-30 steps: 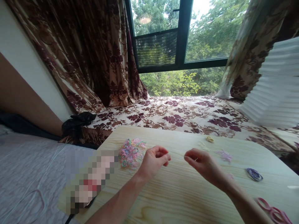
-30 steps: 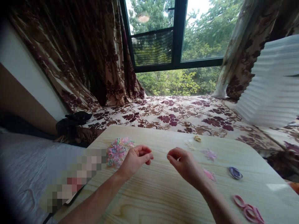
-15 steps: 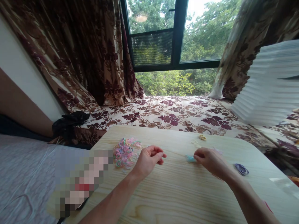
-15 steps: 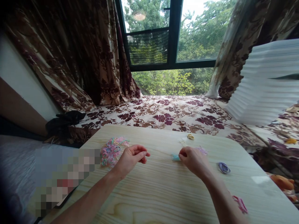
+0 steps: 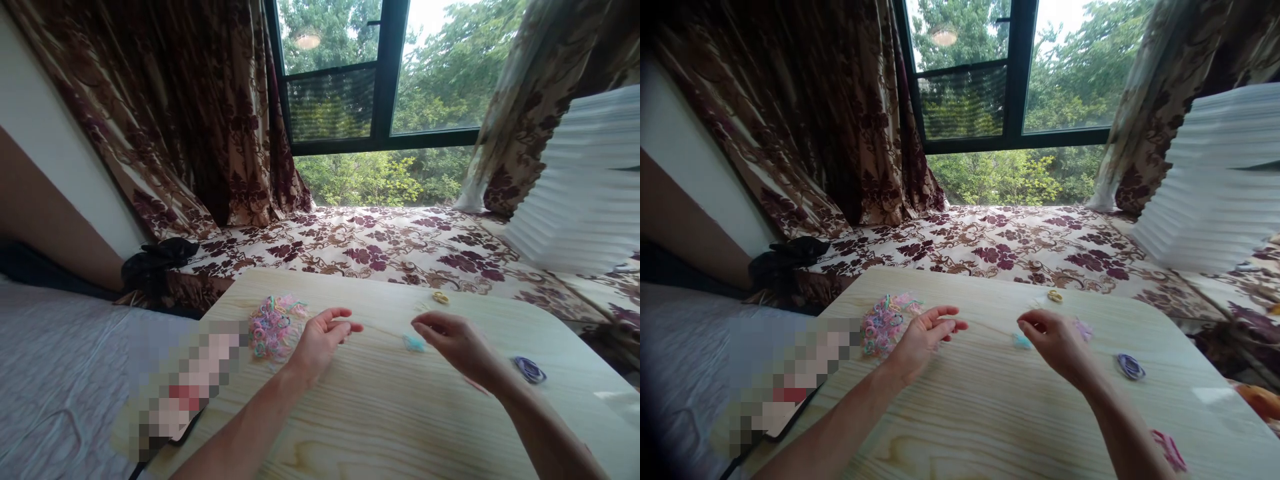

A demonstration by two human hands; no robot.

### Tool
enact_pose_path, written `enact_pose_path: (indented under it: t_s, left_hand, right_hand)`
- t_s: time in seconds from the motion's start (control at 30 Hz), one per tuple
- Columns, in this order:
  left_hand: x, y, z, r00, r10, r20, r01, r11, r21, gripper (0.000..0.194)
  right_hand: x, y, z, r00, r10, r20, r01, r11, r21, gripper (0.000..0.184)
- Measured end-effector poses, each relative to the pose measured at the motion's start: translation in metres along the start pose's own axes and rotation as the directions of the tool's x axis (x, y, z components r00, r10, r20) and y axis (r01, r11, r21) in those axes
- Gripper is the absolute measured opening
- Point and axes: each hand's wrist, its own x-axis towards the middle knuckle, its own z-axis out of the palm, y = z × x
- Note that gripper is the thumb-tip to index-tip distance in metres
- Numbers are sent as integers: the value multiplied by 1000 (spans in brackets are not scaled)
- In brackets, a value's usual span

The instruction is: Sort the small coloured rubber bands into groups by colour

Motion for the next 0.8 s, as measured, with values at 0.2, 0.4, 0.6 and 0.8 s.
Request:
enact_pose_path:
  t_s: [0.2, 0.4, 0.6, 0.8]
  left_hand:
    - [-1, 1, 1, 999, -41, 13, 43, 984, -176, 53]
    - [-6, -1, 7, 998, -41, 49, 51, 973, -223, 62]
    - [-11, 1, 13, 997, -30, 71, 44, 978, -202, 67]
    - [-12, 0, 14, 1000, 16, 26, -11, 986, -166, 63]
  right_hand:
    - [-13, -36, 46, 974, -21, 225, -88, 881, 464, 31]
    - [-25, -58, 65, 938, -17, 346, -231, 713, 662, 28]
    - [-26, -64, 62, 928, 39, 370, -319, 594, 738, 36]
    - [-26, -59, 64, 913, 41, 406, -367, 519, 772, 35]
